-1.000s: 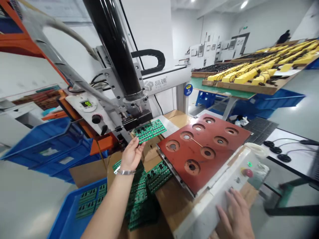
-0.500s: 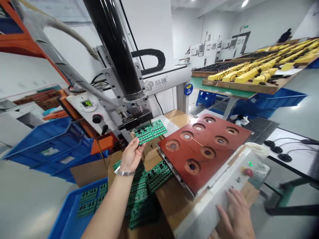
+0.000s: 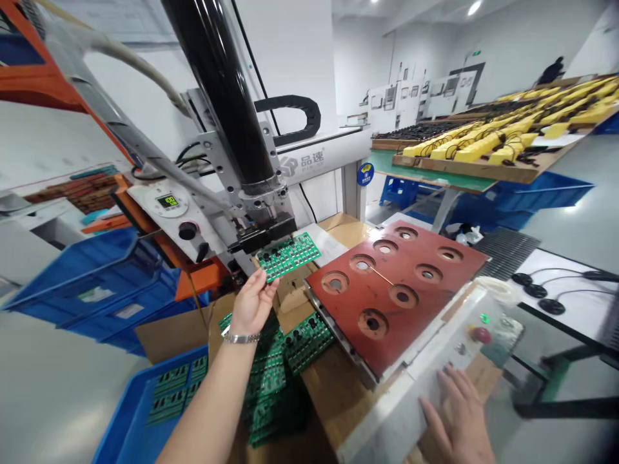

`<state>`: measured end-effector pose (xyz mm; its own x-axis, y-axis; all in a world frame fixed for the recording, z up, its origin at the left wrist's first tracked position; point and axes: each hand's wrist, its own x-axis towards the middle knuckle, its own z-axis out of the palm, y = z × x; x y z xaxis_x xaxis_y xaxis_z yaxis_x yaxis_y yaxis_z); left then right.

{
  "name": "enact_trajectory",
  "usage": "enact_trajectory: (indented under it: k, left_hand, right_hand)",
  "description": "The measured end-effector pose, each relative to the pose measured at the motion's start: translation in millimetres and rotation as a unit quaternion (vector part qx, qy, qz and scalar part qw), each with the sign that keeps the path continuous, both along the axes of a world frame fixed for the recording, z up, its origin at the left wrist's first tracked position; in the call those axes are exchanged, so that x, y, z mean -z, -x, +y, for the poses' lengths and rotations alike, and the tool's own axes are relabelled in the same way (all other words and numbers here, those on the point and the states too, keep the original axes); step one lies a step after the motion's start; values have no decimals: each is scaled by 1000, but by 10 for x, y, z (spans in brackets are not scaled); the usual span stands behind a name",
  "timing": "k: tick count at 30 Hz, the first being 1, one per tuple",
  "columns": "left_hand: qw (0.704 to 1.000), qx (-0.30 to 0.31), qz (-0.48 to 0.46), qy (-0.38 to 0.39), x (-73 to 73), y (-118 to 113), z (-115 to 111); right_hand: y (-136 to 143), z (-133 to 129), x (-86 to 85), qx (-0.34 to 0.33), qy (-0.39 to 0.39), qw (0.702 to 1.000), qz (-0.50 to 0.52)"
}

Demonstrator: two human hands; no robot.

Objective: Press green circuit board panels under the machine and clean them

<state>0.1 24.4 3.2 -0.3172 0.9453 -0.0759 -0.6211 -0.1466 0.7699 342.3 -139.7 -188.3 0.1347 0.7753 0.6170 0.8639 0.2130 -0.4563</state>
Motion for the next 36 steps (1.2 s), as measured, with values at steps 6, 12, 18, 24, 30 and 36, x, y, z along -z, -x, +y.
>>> enact_trajectory:
  k: [6, 12, 18, 24, 30, 36]
  left_hand:
    - [1000, 2, -7, -7, -43, -49, 20]
    - [1000, 5, -11, -6, -70, -78, 39]
    - [1000, -12, -19, 3, -52, -40, 44]
    - [999, -18, -27, 5, -68, -24, 57]
    - [999, -19, -25, 5, -104, -47, 59]
    - [1000, -11, -15, 7, -110, -61, 76]
  right_hand:
    - [14, -13, -3, 7, -3, 1000, 5]
    - [47, -13, -35, 10, -8, 1000, 8]
    - [31, -14, 7, 10, -2, 1000, 7]
    - [31, -14, -55, 5, -15, 1000, -4]
    - [14, -1, -45, 3, -13, 1000, -14]
    - [11, 11, -32, 4, -12, 1000, -13]
